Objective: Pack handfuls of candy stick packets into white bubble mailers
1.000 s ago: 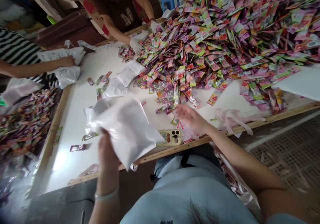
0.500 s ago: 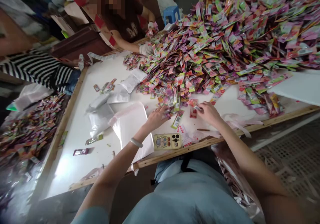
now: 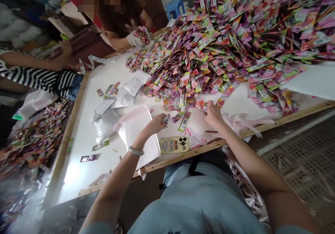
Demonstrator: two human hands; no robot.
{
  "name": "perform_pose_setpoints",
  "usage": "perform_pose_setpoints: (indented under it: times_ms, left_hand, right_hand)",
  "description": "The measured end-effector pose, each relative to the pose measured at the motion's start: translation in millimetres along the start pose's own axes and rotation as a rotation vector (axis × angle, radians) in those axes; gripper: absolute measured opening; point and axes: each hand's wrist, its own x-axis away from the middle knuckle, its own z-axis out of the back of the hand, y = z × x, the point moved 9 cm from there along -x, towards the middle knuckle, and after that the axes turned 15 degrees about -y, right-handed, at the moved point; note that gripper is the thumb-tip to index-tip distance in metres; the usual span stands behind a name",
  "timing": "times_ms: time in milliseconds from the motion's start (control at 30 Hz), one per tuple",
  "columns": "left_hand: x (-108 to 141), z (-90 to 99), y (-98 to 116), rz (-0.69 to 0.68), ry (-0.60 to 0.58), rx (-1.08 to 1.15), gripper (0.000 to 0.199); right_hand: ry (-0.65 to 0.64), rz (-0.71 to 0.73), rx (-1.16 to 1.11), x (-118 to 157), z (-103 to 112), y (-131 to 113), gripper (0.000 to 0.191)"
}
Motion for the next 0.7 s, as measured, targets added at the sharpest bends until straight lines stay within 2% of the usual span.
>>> perform_pose_setpoints:
  times_ms: [67,100,167,233,300,367,433,533,633,700]
  left_hand:
    - [1.5,3.8,4.6,-0.048,-0.002,0.056,0.038]
    - [0.1,4.8,9.4,-0.079,0.007,0.081,0.039]
    - [-7.2,3.9,22.3,-0.141,0.042,0.104,0.040]
    - [-18.4,-1.2,36.0,-0.173,0.081,0.064,0.036]
    - [-30.8,-9.4,42.9,-0.140,0.093,0.015,0.036]
    - [-40.1,-16.7,41.5,-0.081,0.070,0.006,0.036]
    - [-43.5,-20.8,34.3,-0.039,0.022,0.043,0.028]
    - [-37.2,-20.7,21.6,-0.026,-0.027,0.129,0.019]
    - [-23.2,-25.7,12.3,-0.027,-0.067,0.251,0.020]
    - [-12.6,-37.2,14.0,-0.070,-0.113,0.386,0.025]
  right_hand:
    - [-0.086,0.107,-0.092,2.1,-1.7,1.3,0.061]
    - [-0.142,0.212,-0.113,4.5,-3.4,-7.8,0.059]
    - [-0.248,0.469,-0.068,13.9,-8.1,-41.2,0.052]
    - [-0.334,0.647,0.096,23.3,-17.5,-77.8,0.051]
    - [-0.413,0.682,0.293,25.0,-30.1,-102.9,0.046]
    - [-0.455,0.654,0.414,22.8,-36.4,-113.8,0.034]
    - [-0.440,0.638,0.441,22.4,-34.3,-112.7,0.023]
    - [-0.386,0.646,0.338,26.7,-25.7,-93.1,0.012]
    - [-0.340,0.610,0.033,28.7,-18.2,-64.8,0.003]
    - [-0.313,0.525,-0.282,27.5,-17.3,-48.0,0.010]
